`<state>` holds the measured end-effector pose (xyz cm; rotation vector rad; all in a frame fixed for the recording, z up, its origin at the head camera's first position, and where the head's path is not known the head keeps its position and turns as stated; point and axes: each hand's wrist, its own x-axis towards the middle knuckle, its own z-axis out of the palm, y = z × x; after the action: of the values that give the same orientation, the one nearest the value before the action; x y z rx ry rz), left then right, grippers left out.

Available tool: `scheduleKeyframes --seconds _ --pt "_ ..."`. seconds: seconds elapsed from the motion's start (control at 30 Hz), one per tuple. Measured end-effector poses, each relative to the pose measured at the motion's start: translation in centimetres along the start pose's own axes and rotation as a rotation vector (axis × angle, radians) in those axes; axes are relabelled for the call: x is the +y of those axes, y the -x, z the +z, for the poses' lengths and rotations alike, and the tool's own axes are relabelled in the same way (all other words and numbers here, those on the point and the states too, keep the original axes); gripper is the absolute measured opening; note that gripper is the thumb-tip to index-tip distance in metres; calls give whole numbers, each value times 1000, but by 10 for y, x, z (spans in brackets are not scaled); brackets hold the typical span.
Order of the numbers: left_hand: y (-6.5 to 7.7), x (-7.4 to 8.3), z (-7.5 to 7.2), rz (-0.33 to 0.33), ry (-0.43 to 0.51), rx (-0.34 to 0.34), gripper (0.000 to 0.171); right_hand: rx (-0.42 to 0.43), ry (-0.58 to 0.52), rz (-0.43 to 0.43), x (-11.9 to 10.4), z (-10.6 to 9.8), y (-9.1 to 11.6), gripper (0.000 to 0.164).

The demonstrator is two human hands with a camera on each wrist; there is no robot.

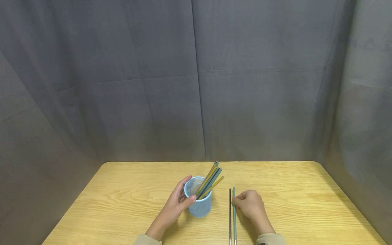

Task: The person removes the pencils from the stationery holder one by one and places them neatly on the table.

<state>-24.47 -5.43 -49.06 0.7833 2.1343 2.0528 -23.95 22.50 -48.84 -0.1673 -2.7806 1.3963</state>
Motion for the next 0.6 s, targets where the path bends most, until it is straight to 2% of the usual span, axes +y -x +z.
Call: scheduleKeyframes --seconds 0.6 --pt "0 0 -2 -11 -12 -5 68 -3 59 25 -1 1 1 18"
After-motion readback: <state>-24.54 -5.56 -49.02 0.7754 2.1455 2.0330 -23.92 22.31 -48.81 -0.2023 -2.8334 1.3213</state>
